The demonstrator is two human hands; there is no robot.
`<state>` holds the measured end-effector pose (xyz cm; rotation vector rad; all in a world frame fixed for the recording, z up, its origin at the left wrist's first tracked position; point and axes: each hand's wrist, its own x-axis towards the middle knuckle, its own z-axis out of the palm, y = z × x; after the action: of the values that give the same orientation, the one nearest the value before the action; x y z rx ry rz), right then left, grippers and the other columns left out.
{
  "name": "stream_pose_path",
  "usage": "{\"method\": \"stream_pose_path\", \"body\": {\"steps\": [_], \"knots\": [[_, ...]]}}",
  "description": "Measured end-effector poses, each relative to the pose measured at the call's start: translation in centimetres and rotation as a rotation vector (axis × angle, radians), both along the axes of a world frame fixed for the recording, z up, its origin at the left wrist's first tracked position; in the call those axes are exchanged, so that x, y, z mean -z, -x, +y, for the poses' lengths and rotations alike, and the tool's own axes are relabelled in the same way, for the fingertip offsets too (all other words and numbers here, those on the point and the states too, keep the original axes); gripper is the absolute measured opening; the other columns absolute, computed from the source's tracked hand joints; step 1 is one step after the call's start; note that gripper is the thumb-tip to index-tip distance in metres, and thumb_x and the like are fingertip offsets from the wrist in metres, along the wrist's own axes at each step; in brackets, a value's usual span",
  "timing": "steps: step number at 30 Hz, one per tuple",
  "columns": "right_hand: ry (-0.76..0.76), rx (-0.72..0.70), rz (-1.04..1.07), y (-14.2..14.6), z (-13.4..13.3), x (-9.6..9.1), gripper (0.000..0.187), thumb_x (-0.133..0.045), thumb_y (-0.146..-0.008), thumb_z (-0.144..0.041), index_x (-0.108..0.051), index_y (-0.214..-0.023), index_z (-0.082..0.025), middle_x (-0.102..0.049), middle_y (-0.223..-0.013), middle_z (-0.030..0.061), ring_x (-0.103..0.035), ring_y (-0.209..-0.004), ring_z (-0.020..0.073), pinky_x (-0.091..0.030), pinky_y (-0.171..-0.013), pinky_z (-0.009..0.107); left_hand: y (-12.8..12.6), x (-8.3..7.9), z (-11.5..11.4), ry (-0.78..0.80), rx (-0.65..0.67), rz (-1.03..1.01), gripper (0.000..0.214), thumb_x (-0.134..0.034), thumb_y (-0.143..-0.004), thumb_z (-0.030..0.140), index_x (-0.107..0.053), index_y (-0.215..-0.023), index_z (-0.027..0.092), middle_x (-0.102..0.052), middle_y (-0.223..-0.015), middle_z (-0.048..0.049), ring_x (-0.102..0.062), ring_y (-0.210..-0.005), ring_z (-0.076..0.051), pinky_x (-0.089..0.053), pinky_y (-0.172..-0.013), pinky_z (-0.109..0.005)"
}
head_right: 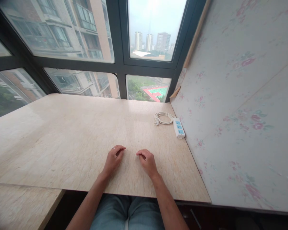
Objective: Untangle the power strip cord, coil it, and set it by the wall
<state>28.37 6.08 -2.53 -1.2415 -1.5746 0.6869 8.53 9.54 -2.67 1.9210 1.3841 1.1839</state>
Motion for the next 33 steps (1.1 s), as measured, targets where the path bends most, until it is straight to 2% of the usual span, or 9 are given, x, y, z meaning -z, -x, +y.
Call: {"method": "stream_pose_path", "body": {"steps": [33], "knots": [[0.027, -0.003, 0.014, 0.00, 0.03, 0.06, 0.022, -0.048, -0.082, -0.013, -0.068, -0.080, -0.021, -0.070, -0.084, 0.0051, -0.065, -0.082, 0.0175, -0.049, -0.075, 0.031, 0.03, 0.28, 0.14, -0.027, 0.023, -0.005, 0.018, -0.048, -0.083, 0.013, -0.064, -0.088, 0.019, -0.067, -0.092, -0.0057, -0.062, -0.090, -0.019, -0.049, -0.082, -0.036]]}}
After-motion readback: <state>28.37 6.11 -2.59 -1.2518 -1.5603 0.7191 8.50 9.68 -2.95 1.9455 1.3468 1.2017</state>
